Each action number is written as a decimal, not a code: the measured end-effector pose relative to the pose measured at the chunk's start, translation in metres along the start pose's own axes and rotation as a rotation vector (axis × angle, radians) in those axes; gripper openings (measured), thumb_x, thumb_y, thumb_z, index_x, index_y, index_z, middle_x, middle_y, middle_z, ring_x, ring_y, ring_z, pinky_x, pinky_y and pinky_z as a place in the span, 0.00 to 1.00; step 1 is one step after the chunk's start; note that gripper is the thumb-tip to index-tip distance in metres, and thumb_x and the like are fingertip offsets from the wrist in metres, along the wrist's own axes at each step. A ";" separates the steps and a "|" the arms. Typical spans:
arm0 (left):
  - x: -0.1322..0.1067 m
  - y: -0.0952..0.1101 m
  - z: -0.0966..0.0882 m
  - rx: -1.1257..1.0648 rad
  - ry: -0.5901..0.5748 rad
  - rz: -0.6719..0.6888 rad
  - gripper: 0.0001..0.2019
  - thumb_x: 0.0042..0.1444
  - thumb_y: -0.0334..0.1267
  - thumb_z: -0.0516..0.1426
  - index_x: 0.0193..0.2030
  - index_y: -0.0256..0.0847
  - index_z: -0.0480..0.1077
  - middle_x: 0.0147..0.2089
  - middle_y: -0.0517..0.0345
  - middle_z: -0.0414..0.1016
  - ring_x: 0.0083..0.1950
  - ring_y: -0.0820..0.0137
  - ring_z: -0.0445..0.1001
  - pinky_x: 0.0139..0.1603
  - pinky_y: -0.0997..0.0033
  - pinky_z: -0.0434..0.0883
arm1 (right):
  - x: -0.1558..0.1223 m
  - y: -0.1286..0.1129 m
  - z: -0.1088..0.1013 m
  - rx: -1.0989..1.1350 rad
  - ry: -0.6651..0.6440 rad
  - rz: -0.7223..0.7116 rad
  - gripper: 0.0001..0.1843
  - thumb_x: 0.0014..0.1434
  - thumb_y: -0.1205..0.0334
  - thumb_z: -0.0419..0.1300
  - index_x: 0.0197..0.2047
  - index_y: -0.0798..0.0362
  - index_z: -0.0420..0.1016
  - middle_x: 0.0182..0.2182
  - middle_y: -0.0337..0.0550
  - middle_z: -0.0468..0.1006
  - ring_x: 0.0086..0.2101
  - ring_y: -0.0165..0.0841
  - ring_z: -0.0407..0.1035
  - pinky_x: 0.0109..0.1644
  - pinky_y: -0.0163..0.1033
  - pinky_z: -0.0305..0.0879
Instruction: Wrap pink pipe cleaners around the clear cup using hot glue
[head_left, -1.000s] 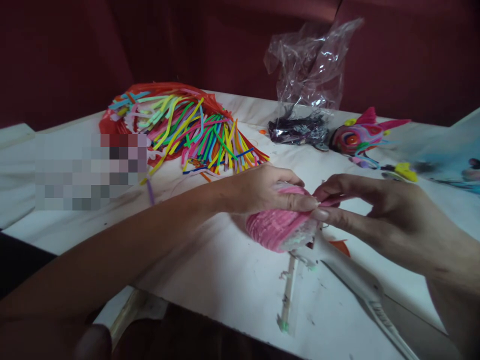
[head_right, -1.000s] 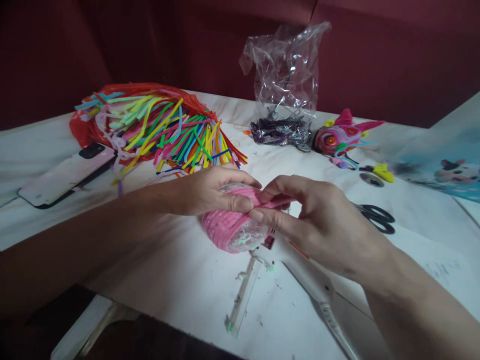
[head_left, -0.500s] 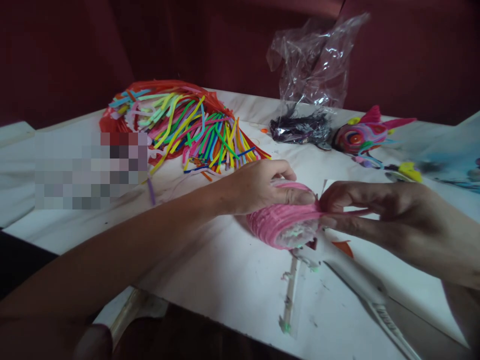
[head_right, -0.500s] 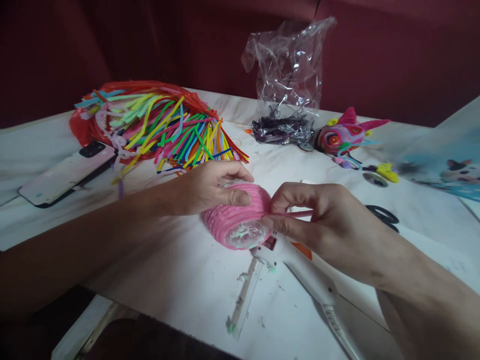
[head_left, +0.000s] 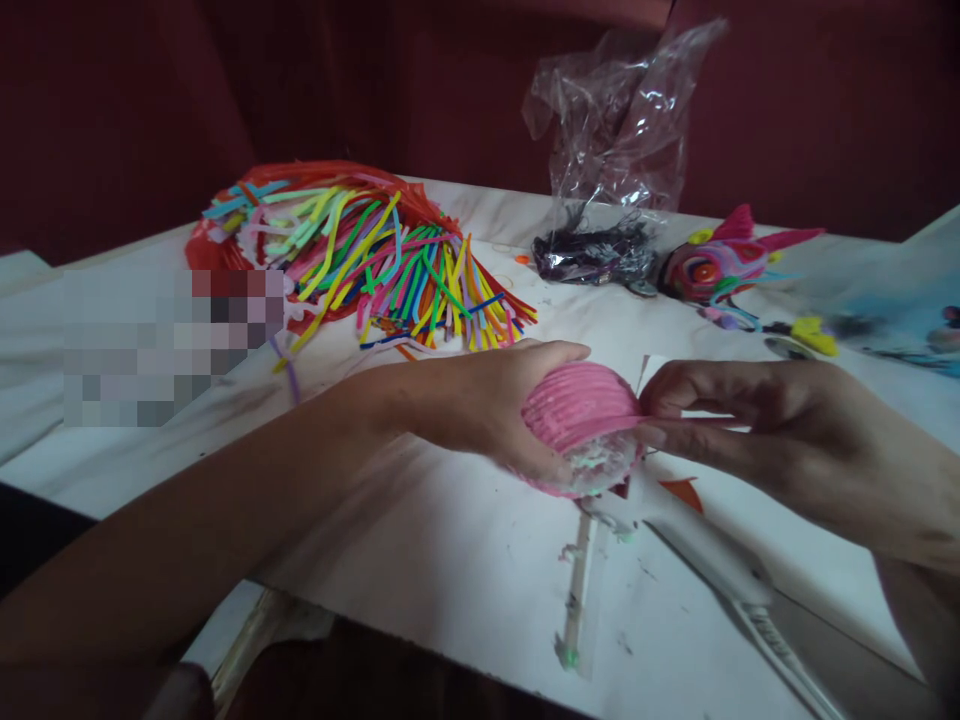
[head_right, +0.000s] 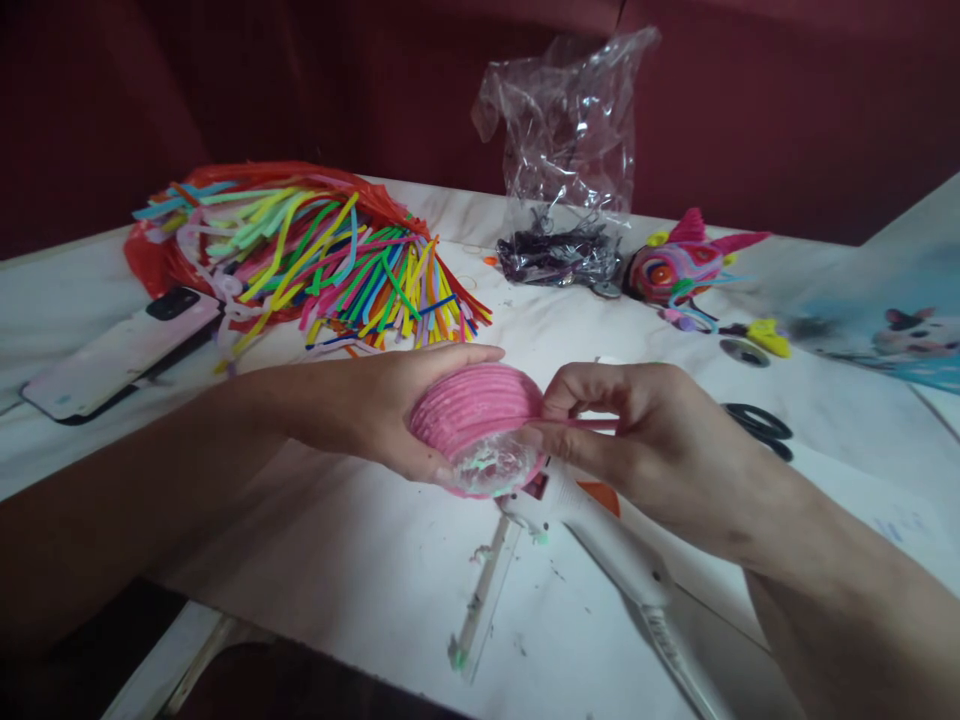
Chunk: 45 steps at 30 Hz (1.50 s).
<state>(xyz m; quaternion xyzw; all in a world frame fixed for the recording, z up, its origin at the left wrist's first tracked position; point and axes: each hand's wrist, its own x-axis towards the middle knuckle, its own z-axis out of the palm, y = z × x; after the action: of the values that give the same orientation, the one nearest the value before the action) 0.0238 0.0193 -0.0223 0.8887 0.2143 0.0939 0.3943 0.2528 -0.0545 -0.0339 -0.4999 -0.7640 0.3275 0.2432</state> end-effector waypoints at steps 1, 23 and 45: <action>0.000 0.000 0.000 0.007 -0.002 0.010 0.36 0.40 0.42 0.63 0.58 0.37 0.58 0.58 0.47 0.63 0.57 0.60 0.65 0.50 0.70 0.65 | 0.000 0.000 0.000 0.004 0.006 -0.001 0.35 0.62 0.38 0.56 0.33 0.71 0.67 0.29 0.50 0.58 0.28 0.24 0.59 0.28 0.17 0.59; 0.000 0.001 0.004 0.051 0.032 -0.045 0.42 0.41 0.37 0.60 0.64 0.34 0.50 0.65 0.45 0.57 0.62 0.58 0.60 0.59 0.64 0.61 | -0.001 -0.008 0.008 -0.091 0.067 -0.094 0.36 0.68 0.38 0.51 0.31 0.70 0.69 0.31 0.49 0.58 0.30 0.23 0.58 0.30 0.18 0.60; 0.000 -0.001 0.002 -0.010 0.008 -0.041 0.38 0.41 0.36 0.59 0.62 0.36 0.54 0.60 0.47 0.62 0.58 0.58 0.64 0.52 0.66 0.65 | -0.001 -0.006 0.015 -0.154 0.127 -0.117 0.38 0.68 0.35 0.51 0.30 0.68 0.71 0.33 0.49 0.59 0.31 0.23 0.59 0.31 0.19 0.60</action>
<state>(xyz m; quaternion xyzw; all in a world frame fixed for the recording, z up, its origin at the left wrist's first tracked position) 0.0248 0.0185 -0.0241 0.8817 0.2338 0.0906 0.3997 0.2387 -0.0607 -0.0392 -0.4914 -0.7979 0.2207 0.2705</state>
